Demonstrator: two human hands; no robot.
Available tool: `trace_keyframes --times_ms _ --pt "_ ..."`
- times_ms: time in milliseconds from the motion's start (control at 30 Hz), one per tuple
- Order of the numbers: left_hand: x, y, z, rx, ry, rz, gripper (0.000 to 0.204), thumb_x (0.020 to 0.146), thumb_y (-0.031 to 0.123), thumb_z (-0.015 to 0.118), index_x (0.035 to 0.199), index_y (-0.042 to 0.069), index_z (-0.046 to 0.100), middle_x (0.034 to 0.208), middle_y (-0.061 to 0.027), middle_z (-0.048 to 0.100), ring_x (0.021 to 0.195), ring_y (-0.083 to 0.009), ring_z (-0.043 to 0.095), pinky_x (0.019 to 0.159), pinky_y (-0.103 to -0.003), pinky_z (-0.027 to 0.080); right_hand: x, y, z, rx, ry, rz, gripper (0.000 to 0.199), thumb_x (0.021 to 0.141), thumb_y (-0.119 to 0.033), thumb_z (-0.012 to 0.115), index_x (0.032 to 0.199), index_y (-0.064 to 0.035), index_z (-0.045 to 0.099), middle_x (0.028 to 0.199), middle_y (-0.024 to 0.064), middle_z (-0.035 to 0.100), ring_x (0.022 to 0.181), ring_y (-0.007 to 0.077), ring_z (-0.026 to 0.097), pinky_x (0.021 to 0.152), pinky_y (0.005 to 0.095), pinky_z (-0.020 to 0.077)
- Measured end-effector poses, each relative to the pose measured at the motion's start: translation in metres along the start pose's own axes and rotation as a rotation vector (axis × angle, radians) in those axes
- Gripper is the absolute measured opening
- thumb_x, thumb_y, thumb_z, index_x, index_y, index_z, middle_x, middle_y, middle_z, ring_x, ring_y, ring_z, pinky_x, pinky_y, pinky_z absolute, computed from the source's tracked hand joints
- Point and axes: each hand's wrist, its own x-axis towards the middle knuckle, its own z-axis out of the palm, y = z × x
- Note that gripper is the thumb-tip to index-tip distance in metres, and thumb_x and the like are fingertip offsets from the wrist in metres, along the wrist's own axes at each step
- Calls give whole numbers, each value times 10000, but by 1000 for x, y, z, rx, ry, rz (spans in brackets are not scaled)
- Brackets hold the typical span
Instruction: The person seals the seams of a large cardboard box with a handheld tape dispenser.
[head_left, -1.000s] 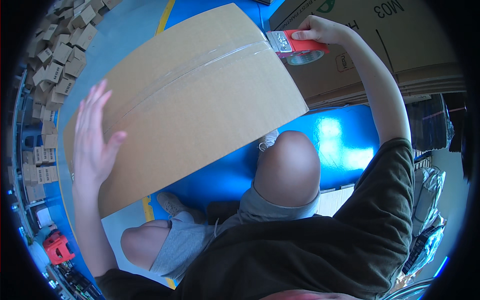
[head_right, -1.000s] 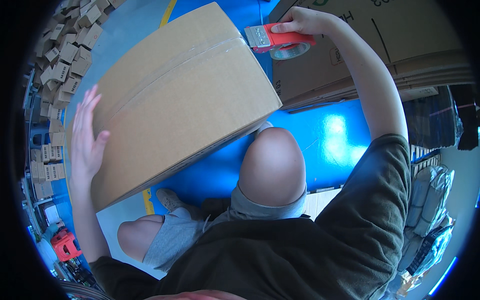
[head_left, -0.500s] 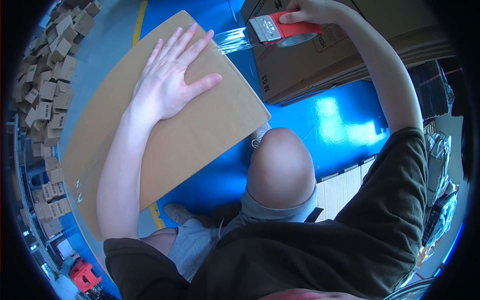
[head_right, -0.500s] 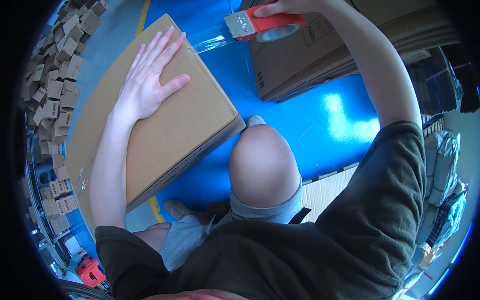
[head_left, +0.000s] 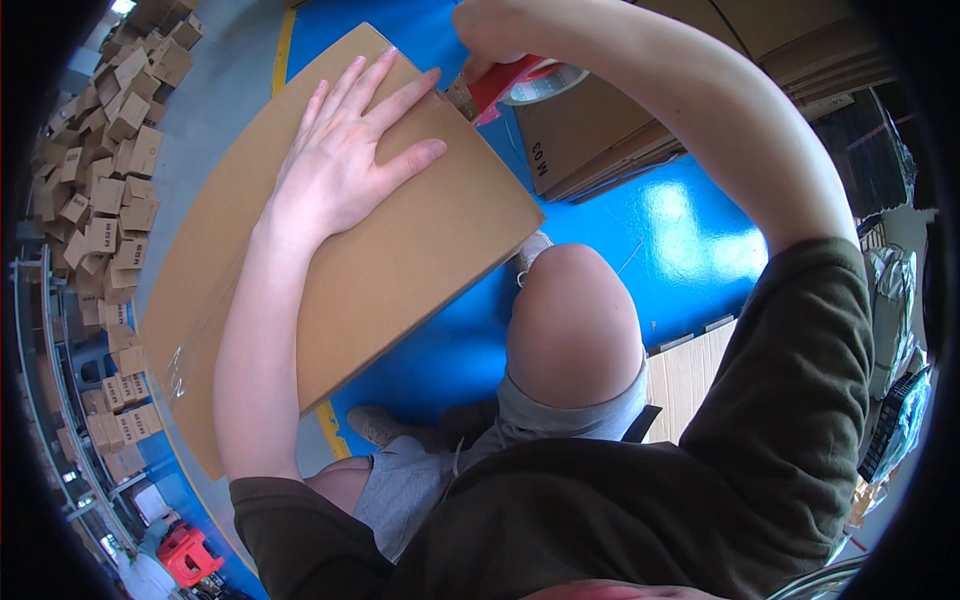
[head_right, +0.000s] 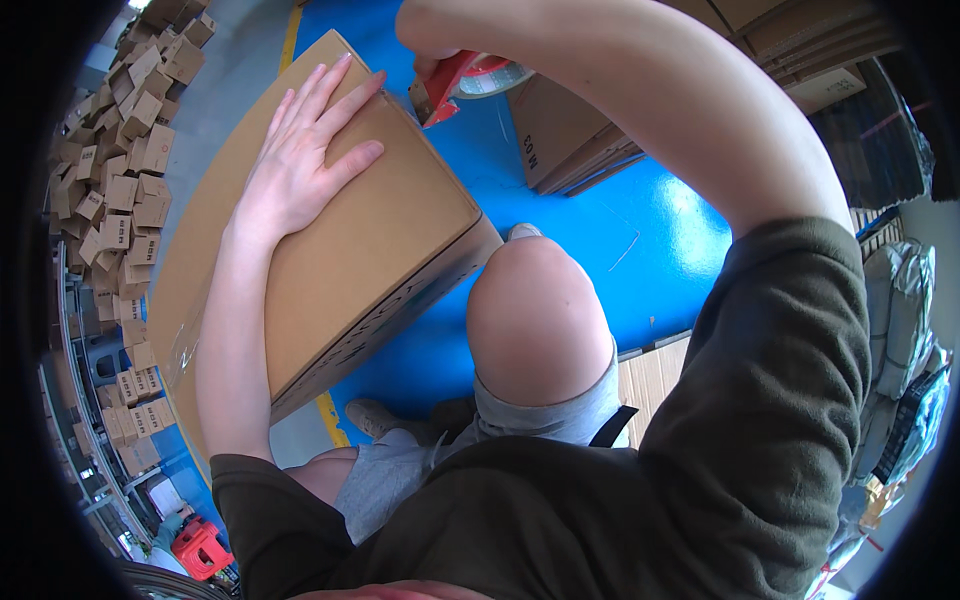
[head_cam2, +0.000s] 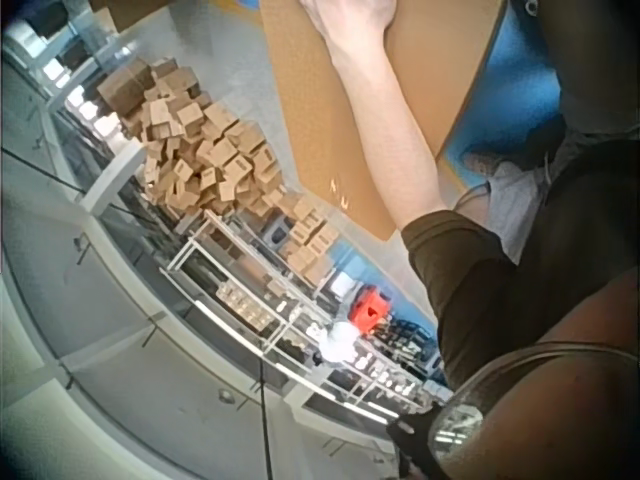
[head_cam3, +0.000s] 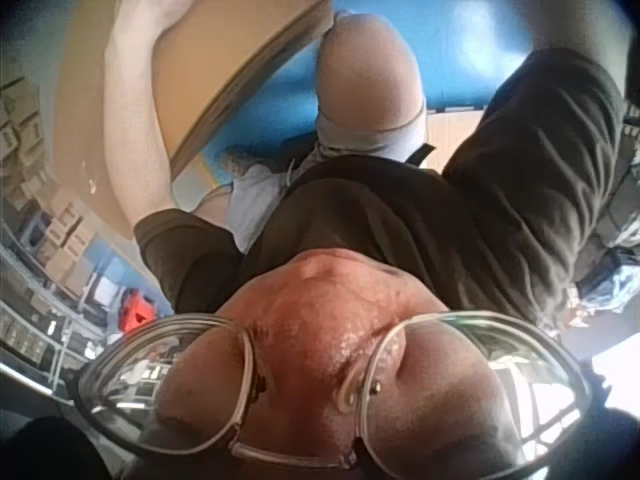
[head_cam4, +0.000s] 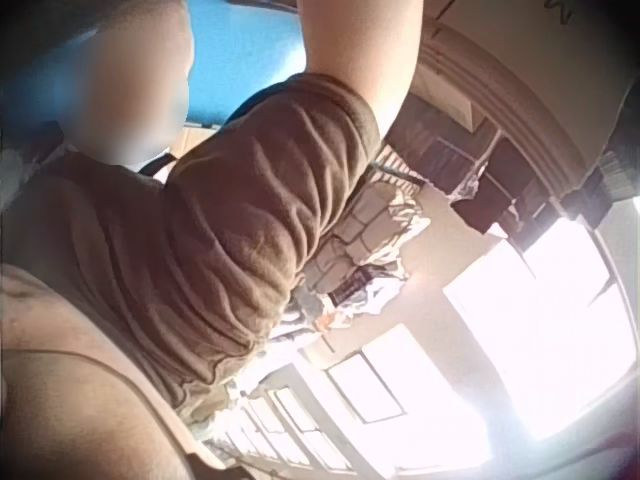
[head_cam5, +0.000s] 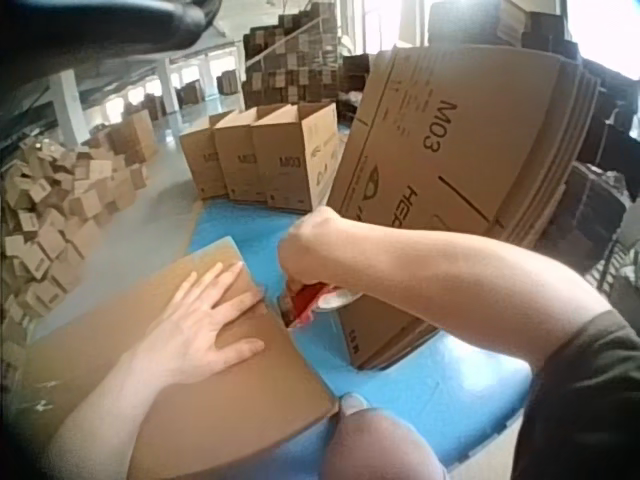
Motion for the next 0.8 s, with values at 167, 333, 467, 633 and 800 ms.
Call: trace_keyframes --times_ms 167,333,467,633,800 --pt "7 5 -10 22 -49 23 569 909 532 534 1406 260 484 1502 -150 329 1402 -338 287 1159 -477 227 7 -23 -24 -250 7 7 351 905 -475 597 1147 -250 714 1136 20 697 1057 220 657 808 390 540" --pt "21 10 -20 134 -158 13 551 906 542 537 1377 258 499 1479 -154 317 1386 -337 283 1150 -464 253 9 -37 -5 -279 -66 128 417 861 -483 647 1091 -143 720 1065 91 704 984 235 671 794 377 555" --pt "13 1 3 41 -19 41 606 869 650 526 1362 296 510 1459 -169 331 1381 -343 279 1146 -495 221 46 -23 79 -220 -42 290 307 808 -354 729 1040 -153 739 1003 56 729 936 248 697 766 383 573" --pt "14 4 -10 8 -39 3 603 871 651 524 1362 301 505 1478 -169 303 1390 -359 258 1155 -507 192 -20 -9 108 409 435 516 345 879 -419 609 850 -102 740 781 126 708 772 261 707 628 368 561" --pt "39 -4 -3 -4 -44 271 497 882 511 587 1198 128 569 1335 -146 478 1360 -320 340 1189 -463 196 -142 -60 219 1062 807 788 410 913 -393 614 804 1 661 683 186 643 631 343 642 619 411 501"
